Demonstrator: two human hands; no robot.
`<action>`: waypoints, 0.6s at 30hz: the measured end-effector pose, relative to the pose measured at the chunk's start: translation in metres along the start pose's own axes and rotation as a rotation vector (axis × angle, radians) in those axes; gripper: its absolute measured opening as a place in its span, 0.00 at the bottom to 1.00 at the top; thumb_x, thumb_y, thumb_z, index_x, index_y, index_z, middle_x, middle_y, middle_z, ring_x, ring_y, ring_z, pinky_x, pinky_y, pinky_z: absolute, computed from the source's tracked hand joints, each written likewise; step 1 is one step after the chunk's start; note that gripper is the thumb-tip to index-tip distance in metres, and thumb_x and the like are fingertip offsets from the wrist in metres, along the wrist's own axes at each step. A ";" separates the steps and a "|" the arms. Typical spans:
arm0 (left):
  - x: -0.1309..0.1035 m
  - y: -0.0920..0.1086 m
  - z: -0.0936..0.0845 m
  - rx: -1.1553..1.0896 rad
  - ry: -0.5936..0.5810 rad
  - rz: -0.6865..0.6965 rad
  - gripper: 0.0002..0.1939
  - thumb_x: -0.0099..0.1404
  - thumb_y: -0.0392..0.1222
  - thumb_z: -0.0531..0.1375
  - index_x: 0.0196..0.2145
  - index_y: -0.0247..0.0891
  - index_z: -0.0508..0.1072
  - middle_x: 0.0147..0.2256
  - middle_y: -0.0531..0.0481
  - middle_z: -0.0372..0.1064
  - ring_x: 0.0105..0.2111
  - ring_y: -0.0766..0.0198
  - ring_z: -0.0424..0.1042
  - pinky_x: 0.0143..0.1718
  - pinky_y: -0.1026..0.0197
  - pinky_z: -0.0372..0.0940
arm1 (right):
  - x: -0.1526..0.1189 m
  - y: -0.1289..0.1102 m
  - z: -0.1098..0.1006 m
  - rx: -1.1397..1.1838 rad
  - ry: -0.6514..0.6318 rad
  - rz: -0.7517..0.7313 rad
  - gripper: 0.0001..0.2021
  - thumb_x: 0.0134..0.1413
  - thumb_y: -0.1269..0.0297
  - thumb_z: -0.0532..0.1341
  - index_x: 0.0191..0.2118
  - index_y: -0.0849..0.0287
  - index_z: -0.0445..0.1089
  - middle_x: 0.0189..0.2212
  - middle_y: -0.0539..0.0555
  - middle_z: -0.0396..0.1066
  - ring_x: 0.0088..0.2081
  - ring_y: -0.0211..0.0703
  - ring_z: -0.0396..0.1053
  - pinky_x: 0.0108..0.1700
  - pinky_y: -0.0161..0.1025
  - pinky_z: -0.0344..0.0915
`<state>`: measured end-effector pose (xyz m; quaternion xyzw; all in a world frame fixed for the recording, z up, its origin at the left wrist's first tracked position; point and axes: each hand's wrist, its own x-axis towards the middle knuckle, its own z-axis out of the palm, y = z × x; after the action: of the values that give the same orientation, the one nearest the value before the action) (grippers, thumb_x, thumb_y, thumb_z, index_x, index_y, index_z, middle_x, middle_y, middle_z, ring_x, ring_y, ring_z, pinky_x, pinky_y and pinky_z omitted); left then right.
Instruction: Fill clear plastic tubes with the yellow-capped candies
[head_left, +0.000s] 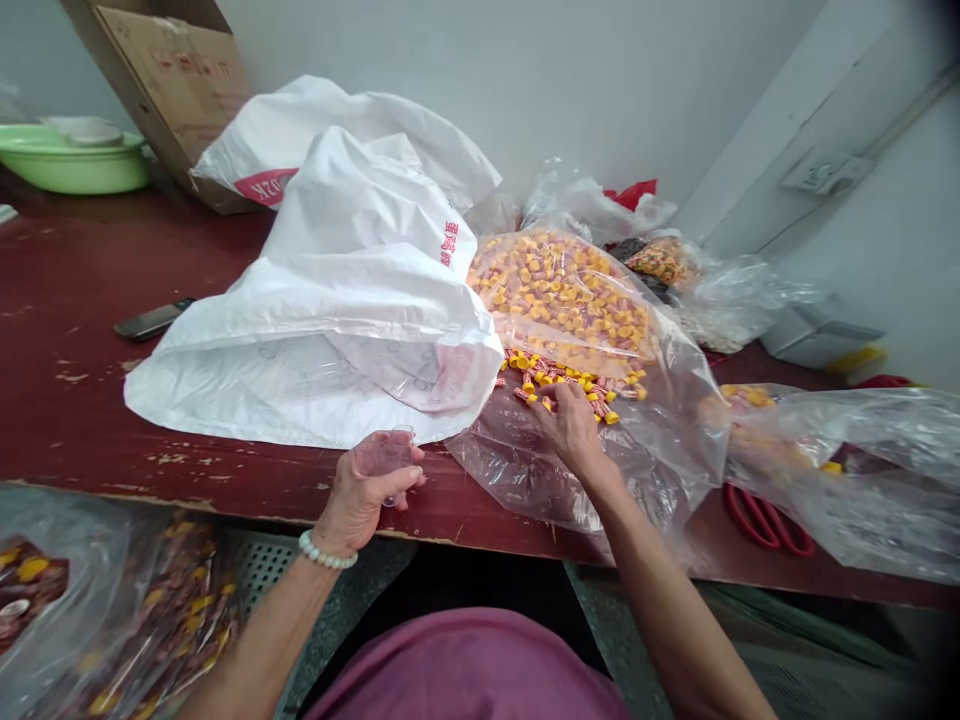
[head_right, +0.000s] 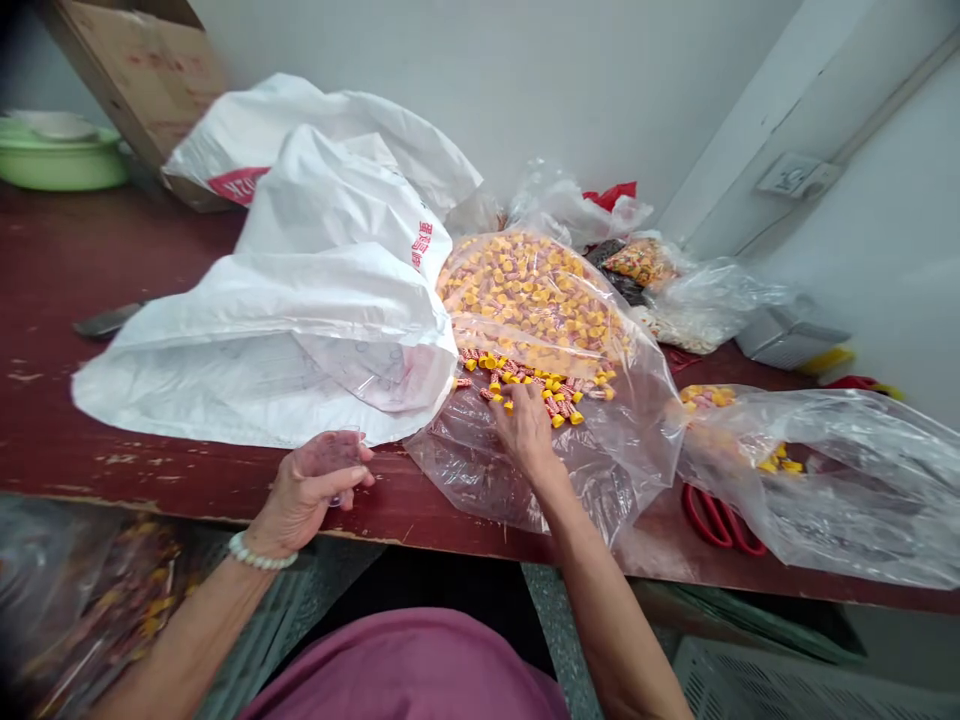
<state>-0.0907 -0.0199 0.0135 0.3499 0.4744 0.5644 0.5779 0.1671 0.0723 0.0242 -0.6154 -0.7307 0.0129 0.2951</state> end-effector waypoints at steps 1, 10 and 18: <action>-0.001 -0.001 0.003 0.022 0.006 0.013 0.23 0.44 0.35 0.69 0.40 0.35 0.69 0.32 0.48 0.72 0.25 0.63 0.72 0.14 0.70 0.60 | 0.002 0.015 0.005 -0.066 -0.008 0.023 0.10 0.52 0.64 0.60 0.39 0.64 0.68 0.37 0.60 0.65 0.39 0.48 0.64 0.42 0.44 0.63; -0.006 -0.001 0.029 0.307 -0.063 0.176 0.18 0.45 0.30 0.66 0.36 0.36 0.72 0.31 0.47 0.74 0.31 0.63 0.72 0.32 0.65 0.66 | -0.002 0.041 0.028 -0.235 -0.045 0.059 0.13 0.57 0.63 0.53 0.44 0.64 0.68 0.38 0.64 0.67 0.41 0.52 0.63 0.42 0.44 0.58; -0.009 -0.007 0.024 0.418 -0.101 0.202 0.19 0.46 0.29 0.63 0.39 0.36 0.71 0.33 0.47 0.74 0.33 0.62 0.72 0.36 0.63 0.66 | -0.003 0.032 0.013 0.074 0.005 0.158 0.15 0.56 0.71 0.48 0.42 0.64 0.70 0.36 0.60 0.72 0.36 0.45 0.67 0.39 0.40 0.62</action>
<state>-0.0649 -0.0260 0.0155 0.5353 0.5140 0.4907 0.4566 0.1894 0.0821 -0.0001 -0.6601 -0.6780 0.0614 0.3176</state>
